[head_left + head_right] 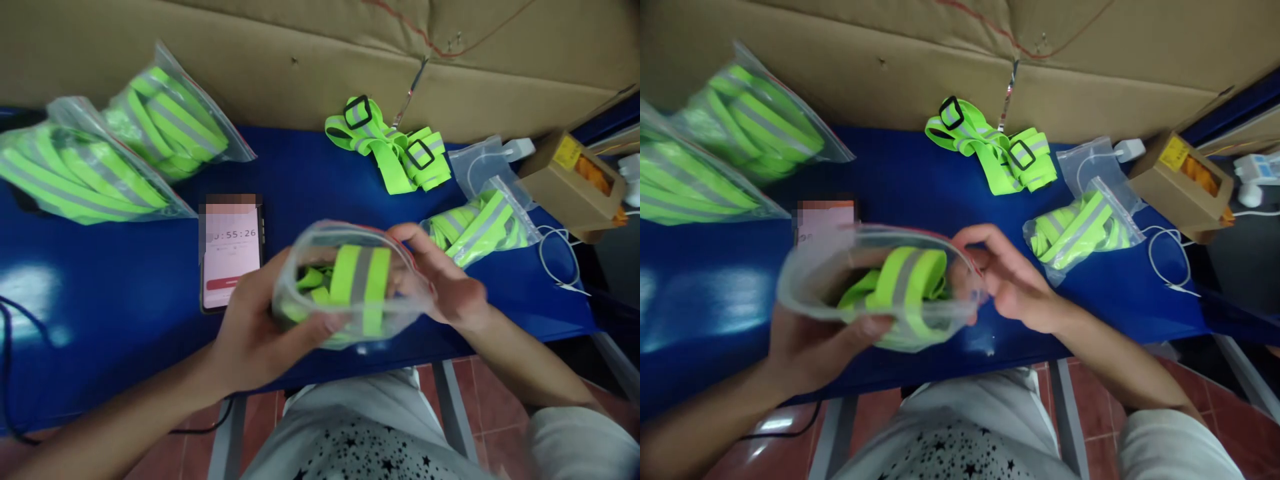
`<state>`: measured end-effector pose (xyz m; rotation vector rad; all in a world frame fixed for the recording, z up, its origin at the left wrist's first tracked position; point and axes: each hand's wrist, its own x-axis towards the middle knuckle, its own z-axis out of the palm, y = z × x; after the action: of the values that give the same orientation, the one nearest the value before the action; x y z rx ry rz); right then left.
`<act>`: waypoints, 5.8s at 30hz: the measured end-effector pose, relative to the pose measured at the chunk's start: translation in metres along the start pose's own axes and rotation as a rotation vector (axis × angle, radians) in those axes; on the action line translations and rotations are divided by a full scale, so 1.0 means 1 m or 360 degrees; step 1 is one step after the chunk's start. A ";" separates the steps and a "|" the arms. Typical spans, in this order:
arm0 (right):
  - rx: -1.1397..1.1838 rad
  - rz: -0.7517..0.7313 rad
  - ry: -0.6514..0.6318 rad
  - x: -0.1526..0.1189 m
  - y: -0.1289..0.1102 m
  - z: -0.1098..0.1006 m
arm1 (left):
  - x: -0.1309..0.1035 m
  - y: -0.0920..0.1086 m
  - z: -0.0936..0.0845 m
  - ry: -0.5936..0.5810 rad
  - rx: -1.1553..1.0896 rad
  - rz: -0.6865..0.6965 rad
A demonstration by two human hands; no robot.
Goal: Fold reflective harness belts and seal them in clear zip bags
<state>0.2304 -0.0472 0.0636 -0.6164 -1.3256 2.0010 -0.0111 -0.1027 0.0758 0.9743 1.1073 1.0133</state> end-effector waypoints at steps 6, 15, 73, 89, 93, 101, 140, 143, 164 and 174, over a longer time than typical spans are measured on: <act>-0.1078 -0.0510 -0.0102 0.003 -0.009 -0.012 | 0.008 -0.002 0.001 -0.0397 -0.0138 -0.0190; -0.1291 -0.0431 -0.0329 0.006 -0.003 -0.016 | 0.017 -0.002 0.005 -0.0404 -0.0136 -0.0288; -0.1055 0.0160 0.0177 0.012 -0.008 -0.027 | 0.028 -0.017 -0.003 0.0276 -0.0022 -0.0119; -0.0879 0.0199 0.0089 0.016 0.002 -0.026 | 0.023 -0.011 0.000 0.0148 0.0353 -0.0030; -0.0855 0.0212 0.0102 0.017 0.005 -0.025 | 0.025 -0.011 0.001 0.0119 0.0404 0.0012; -0.0903 0.0242 -0.0015 0.013 0.006 -0.018 | 0.022 -0.013 0.003 0.0029 0.0432 -0.0087; -0.1025 0.0329 -0.0041 0.014 0.005 -0.009 | 0.024 -0.020 0.005 -0.0131 0.0536 -0.0045; -0.1034 0.0315 0.0052 0.015 0.006 -0.009 | 0.025 -0.019 0.006 -0.0139 0.0546 -0.0051; -0.1168 0.0166 -0.0111 0.010 0.015 0.000 | 0.020 -0.024 0.006 -0.0222 0.0606 -0.0127; -0.0980 -0.0179 0.0791 0.018 0.016 -0.028 | 0.013 -0.026 0.000 0.0064 0.0710 0.0560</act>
<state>0.2338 -0.0210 0.0379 -1.1955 -1.5955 1.2100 -0.0052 -0.0964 0.0478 1.5540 1.2503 1.0891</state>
